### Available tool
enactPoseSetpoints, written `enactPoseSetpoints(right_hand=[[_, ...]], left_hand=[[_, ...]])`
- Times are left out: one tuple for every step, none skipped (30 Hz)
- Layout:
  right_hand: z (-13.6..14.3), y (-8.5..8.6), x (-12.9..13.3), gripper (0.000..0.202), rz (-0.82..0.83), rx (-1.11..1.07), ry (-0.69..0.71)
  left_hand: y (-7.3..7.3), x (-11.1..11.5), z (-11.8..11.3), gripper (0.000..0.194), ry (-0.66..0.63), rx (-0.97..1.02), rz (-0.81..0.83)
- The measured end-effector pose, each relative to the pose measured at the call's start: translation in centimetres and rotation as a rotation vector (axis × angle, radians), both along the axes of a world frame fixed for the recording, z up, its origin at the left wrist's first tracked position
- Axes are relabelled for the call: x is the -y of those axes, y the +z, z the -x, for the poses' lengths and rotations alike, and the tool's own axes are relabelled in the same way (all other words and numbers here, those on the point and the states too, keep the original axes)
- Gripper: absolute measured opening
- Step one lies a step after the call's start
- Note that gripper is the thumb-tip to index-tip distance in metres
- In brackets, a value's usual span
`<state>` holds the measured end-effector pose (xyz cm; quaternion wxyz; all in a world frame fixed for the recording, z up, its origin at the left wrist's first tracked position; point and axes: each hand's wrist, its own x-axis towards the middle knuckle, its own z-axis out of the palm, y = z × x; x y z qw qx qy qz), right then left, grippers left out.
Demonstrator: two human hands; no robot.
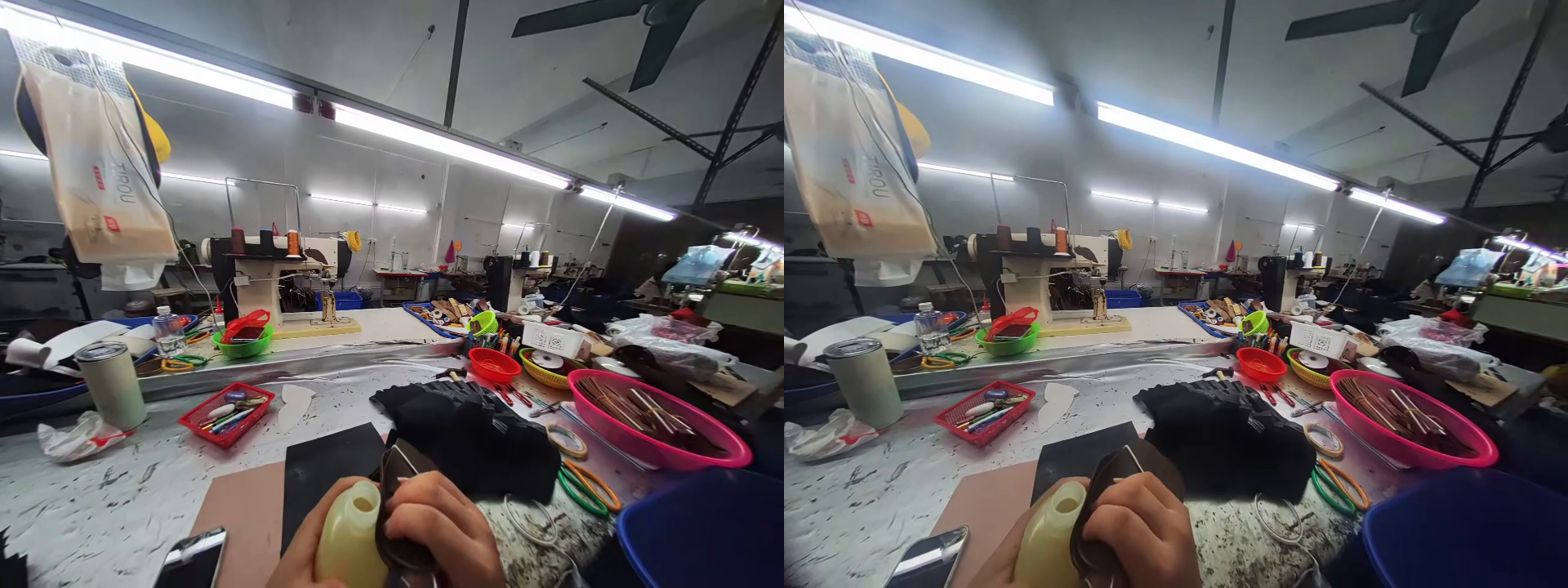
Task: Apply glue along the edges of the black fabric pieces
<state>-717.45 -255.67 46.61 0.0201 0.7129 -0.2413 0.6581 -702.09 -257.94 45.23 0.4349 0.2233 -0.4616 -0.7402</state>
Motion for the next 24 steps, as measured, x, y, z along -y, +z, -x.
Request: enactPoseSetpoints(right_hand=[[0.4,0.3,-0.1,0.015,-0.016,-0.066,0.012],[0.9,0.7,-0.2,0.012,-0.051,-0.123,0.034],[1.2,1.0,-0.2,0.012,-0.087,-0.17,0.056],[1.5,1.2,-0.2,0.015,-0.109,-0.21,0.071],[1.7,1.5,-0.3,0.017,-0.111,-0.233,0.063],[1.7,1.6,-0.3,0.019,-0.09,-0.241,0.033],[1.6,1.8,-0.2,0.02,-0.062,-0.245,-0.004],[1.4,1.8,-0.2,0.022,-0.038,-0.25,-0.028],[1.1,1.8,-0.1,0.024,-0.027,-0.245,-0.028],[0.8,1.7,-0.1,0.025,-0.038,-0.222,0.001],[0.6,1.5,0.0,0.025,-0.077,-0.169,0.056],[0.3,1.2,0.1,0.023,-0.154,-0.078,0.133],[0.0,0.8,0.2,0.019,-0.274,0.047,0.228],[-0.3,0.2,0.3,0.014,-0.424,0.202,0.327],[-0.5,-0.3,0.4,0.011,-0.58,0.369,0.41],[-0.6,-0.9,0.4,0.012,-0.712,0.514,0.459],[-0.7,-1.4,0.5,0.014,-0.785,0.606,0.459],[-0.7,-1.7,0.6,0.014,-0.784,0.622,0.412],[-0.6,-1.9,0.6,0.011,-0.715,0.557,0.33],[-0.5,-2.0,0.7,0.01,-0.608,0.437,0.236],[-0.4,-1.8,0.7,0.015,-0.494,0.299,0.158],[-0.2,-1.5,0.8,0.021,-0.394,0.176,0.108],[-0.1,-1.0,0.8,0.026,-0.324,0.086,0.086],[0.0,-0.5,0.8,0.028,-0.285,0.029,0.084]], left_hand=[[0.2,0.1,-0.2,0.069,0.009,0.034,0.052],[0.4,0.2,-0.4,0.067,0.019,0.094,0.128],[0.6,0.2,-0.6,0.064,0.038,0.178,0.223],[0.8,0.3,-0.8,0.061,0.06,0.277,0.322],[0.9,0.4,-0.9,0.058,0.08,0.373,0.406],[0.9,0.5,-1.0,0.056,0.099,0.445,0.457],[0.8,0.6,-1.1,0.056,0.118,0.471,0.465],[0.6,0.6,-1.1,0.057,0.13,0.457,0.434],[0.4,0.7,-1.1,0.061,0.126,0.41,0.372],[0.1,0.6,-1.0,0.066,0.093,0.342,0.295],[-0.2,0.4,-1.0,0.071,0.052,0.262,0.21],[-0.4,0.2,-0.9,0.076,0.011,0.188,0.122],[-0.5,-0.1,-0.8,0.078,-0.016,0.128,0.043],[-0.6,-0.4,-0.7,0.077,-0.021,0.086,-0.024],[-0.6,-0.7,-0.6,0.076,-0.002,0.057,-0.078],[-0.7,-0.9,-0.5,0.073,0.035,0.038,-0.126],[-0.7,-1.0,-0.5,0.072,0.074,0.024,-0.159],[-0.8,-0.9,-0.4,0.072,0.101,0.014,-0.173],[-1.0,-0.7,-0.4,0.072,0.111,0.012,-0.173],[-1.2,-0.5,-0.3,0.072,0.109,0.018,-0.166],[-1.5,-0.2,-0.3,0.072,0.097,0.03,-0.16],[-1.7,0.0,-0.3,0.07,0.088,0.047,-0.161],[-1.9,0.2,-0.3,0.068,0.088,0.068,-0.177],[-2.0,0.2,-0.3,0.065,0.111,0.086,-0.196]])
